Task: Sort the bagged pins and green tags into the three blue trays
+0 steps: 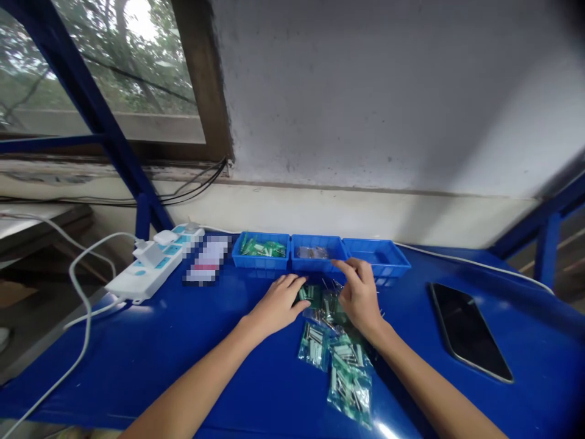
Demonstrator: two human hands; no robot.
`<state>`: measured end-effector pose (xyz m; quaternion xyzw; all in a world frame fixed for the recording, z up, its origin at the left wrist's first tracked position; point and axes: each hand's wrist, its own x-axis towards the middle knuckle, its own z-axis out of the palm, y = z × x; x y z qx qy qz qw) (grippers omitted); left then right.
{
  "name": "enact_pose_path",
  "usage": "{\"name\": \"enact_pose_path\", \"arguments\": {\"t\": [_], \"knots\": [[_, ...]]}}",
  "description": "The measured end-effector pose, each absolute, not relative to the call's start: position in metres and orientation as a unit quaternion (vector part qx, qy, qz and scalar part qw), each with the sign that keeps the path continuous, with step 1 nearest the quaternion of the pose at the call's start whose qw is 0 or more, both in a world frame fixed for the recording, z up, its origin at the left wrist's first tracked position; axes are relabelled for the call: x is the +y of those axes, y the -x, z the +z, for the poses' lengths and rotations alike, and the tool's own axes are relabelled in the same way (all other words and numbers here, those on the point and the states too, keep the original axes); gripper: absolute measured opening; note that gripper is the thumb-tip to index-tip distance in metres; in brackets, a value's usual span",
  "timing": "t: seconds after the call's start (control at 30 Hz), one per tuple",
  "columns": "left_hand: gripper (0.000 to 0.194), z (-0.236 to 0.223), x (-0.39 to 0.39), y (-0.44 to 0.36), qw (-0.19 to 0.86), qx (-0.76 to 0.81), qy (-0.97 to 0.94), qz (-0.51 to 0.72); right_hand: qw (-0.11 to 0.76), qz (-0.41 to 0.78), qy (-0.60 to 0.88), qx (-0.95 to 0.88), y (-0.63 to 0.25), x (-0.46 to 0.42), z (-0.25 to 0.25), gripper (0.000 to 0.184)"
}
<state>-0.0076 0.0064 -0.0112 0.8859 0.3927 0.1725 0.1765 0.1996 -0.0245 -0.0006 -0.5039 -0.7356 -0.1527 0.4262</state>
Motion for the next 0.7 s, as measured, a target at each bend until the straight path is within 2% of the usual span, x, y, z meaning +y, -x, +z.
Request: {"name": "enact_pose_path", "arguments": {"t": [0.07, 0.17, 0.3, 0.4, 0.47, 0.53, 0.6, 0.7], "knots": [[0.051, -0.009, 0.006, 0.01, 0.202, 0.412, -0.863, 0.211, 0.405, -0.129, 0.493, -0.759, -0.194, -0.028, -0.001, 0.064], [0.036, -0.004, 0.008, 0.009, 0.233, 0.454, -0.811, 0.286, 0.406, -0.091, 0.486, -0.768, -0.193, -0.032, 0.002, 0.06], [0.011, 0.004, 0.007, 0.005, 0.262, 0.429, -0.764, 0.404, 0.485, 0.008, 0.501, -0.717, -0.191, -0.038, 0.011, 0.039], [0.008, 0.011, -0.002, 0.003, 0.258, 0.337, -0.773, 0.471, 0.524, 0.203, 0.542, -0.624, -0.182, -0.047, 0.018, 0.025], [0.013, 0.014, -0.01, 0.002, 0.241, 0.281, -0.804, 0.465, 0.499, 0.371, 0.531, -0.575, -0.174, -0.052, 0.02, 0.032], [0.02, 0.015, -0.016, 0.001, 0.226, 0.252, -0.837, 0.43, 0.471, 0.469, 0.501, -0.554, -0.168, -0.055, 0.02, 0.033], [0.026, 0.015, -0.02, -0.001, 0.214, 0.266, -0.852, 0.397, 0.477, 0.468, 0.501, -0.55, -0.167, -0.055, 0.018, 0.03], [0.022, 0.013, -0.019, -0.003, 0.226, 0.327, -0.837, 0.377, 0.509, 0.339, 0.536, -0.582, -0.171, -0.053, 0.017, 0.022]]}}
